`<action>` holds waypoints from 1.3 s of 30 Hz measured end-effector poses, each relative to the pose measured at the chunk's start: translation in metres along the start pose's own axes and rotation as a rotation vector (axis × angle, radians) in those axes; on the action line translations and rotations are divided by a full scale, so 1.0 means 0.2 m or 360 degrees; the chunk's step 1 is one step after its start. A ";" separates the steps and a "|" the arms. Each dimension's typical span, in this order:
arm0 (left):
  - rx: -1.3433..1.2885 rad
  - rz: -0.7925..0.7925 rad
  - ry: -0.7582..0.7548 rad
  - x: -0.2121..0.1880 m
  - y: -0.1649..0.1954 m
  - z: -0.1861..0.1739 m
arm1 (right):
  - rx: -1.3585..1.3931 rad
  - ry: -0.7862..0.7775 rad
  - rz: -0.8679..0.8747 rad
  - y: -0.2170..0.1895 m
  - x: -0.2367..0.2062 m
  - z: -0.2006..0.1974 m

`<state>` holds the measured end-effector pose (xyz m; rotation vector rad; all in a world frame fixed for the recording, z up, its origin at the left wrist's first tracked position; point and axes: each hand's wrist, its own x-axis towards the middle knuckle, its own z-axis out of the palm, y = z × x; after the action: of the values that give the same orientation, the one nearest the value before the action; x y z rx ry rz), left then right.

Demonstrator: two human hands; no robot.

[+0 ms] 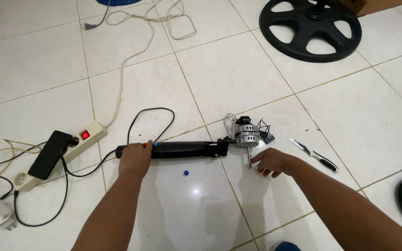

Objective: The person services a pedestal fan on a tiled floor. They manipulate small motor components and wiring near the fan motor, use a knife, then fit the black fan blades onto the motor shaft and hold the assembly while securing the parts, with fan guards and other fan parts laid out around them.

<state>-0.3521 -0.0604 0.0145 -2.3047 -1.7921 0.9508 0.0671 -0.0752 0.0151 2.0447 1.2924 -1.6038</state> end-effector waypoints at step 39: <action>-0.0867 0.0294 0.0002 0.04 0.72 -0.41 | 0.0500 0.0070 -0.0247 0.12 0.01 0.08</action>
<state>-0.1872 -0.0723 0.0178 -2.8192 -2.0687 0.5153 0.0747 -0.0979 -0.0003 2.2147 1.3122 -1.9495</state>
